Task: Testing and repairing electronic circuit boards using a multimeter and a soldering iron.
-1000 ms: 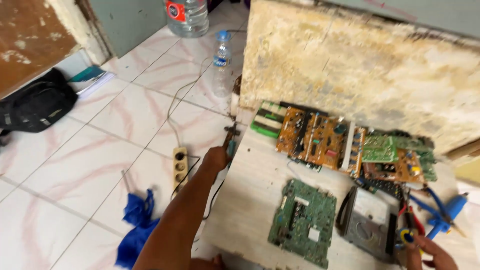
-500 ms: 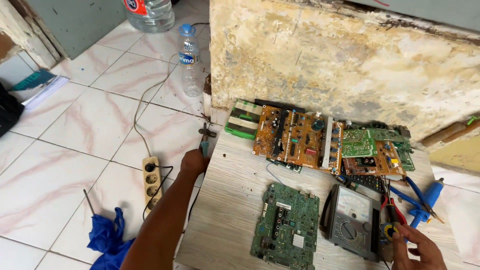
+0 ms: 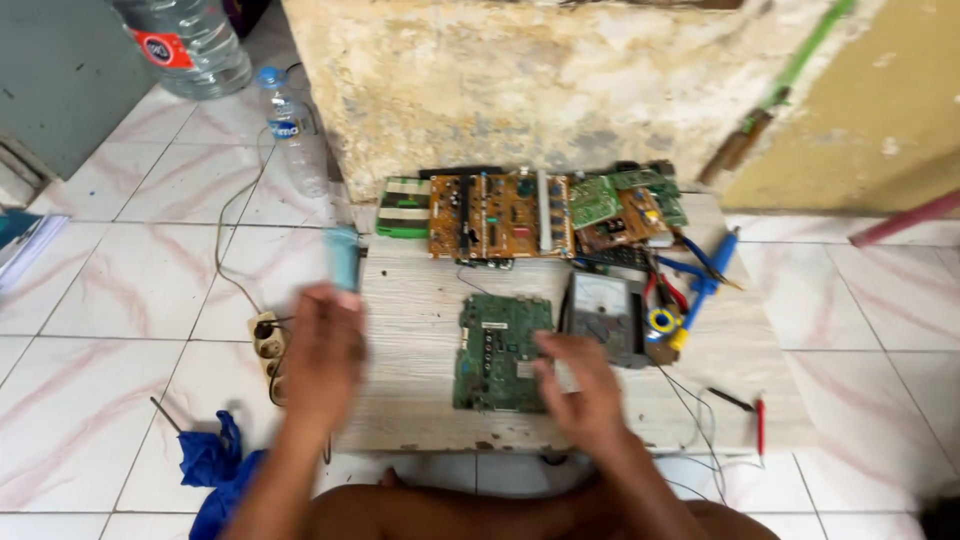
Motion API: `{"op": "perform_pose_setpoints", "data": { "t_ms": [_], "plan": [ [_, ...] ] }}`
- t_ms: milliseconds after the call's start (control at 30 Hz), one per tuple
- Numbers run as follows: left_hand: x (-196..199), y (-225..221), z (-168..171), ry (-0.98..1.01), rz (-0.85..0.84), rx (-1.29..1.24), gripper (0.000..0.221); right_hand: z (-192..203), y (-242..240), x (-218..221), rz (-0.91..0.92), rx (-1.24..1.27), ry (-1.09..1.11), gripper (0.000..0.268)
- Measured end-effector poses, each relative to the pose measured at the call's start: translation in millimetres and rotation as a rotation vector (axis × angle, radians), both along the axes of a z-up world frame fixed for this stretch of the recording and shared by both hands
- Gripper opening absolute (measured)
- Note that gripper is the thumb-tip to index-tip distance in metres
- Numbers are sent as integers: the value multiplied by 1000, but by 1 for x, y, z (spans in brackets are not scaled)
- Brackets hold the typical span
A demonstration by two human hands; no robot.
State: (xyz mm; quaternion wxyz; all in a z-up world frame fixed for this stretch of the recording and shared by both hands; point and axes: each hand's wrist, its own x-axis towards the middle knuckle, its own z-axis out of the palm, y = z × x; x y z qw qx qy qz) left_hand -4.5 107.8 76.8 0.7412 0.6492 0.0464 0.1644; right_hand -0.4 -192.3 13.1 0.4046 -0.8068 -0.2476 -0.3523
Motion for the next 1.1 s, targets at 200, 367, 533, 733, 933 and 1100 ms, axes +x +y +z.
{"op": "perform_pose_setpoints", "data": {
  "t_ms": [200, 367, 533, 733, 933, 1100],
  "plan": [
    [-54, -147, -45, 85, -134, 348, 25, 16, 11, -30, 167, -205, -17, 59],
    [-81, -159, -47, -166, -267, 573, 48, 1, -30, -32, 235, -118, 57, 35],
    [-70, -90, -58, -80, -288, 982, 60, 0, -90, -6, -283, 149, -251, 38],
    [-63, -9, -53, -483, 161, 1241, 41, 17, -128, -4, -314, 244, -505, 43],
    [-79, 15, -28, -112, -88, 943, 42, 34, -134, -23, -333, 433, -343, 35],
    [-68, 89, -41, -56, 99, 888, 44, -2, -200, -4, -473, 517, -297, 34]
  ]
}}
